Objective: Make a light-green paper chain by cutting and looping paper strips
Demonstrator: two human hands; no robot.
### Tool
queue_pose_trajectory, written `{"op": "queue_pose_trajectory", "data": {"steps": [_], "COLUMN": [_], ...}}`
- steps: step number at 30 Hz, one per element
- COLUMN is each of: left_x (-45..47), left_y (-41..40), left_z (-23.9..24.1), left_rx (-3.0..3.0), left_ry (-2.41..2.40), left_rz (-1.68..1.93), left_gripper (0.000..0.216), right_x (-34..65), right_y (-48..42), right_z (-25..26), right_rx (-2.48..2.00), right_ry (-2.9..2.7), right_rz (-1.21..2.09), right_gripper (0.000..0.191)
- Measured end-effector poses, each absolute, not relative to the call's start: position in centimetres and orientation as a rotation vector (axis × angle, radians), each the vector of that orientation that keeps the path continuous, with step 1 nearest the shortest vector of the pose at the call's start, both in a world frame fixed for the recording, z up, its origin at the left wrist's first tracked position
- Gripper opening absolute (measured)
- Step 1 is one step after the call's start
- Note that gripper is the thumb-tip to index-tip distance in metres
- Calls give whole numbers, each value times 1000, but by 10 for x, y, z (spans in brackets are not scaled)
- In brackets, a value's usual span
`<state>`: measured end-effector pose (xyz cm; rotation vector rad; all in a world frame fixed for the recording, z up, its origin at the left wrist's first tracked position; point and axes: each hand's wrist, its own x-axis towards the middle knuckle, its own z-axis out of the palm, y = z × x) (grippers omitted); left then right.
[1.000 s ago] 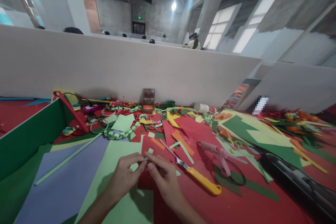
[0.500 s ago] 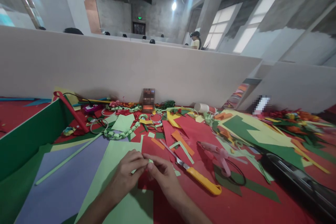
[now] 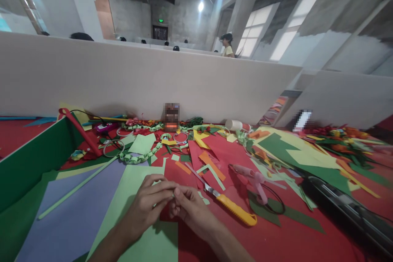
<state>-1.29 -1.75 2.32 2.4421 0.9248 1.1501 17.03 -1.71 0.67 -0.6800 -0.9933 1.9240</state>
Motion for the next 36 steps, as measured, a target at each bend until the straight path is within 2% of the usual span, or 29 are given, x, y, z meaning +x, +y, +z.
{"op": "queue_pose_trajectory", "data": {"steps": [4,13,22,30,36], "left_x": [-12,-8,-2,-3,-6], "left_y": [-17,-17,-16,-18,-19], "left_z": [23,17,17,21,23], "left_rx": [2434,2327,2154,2195,2264], "left_ry": [955,1039,1016,1069,1082], "left_rz": [1181,1204,1228,1224,1135], "left_gripper": [27,25,19,21,18], "right_x": [169,165,164,166,165], "right_y": [-15,-13,-13,-11,-15], "right_z": [0,-2,-5,6,-2], "right_rx": [-757,-844,-914,-970,-866], "right_ry": [-1129,-1039,-1209,-1324,-1278], "right_rz": [1764,1708,1654,1438,1665], "right_gripper": [46,46,63,54,49]}}
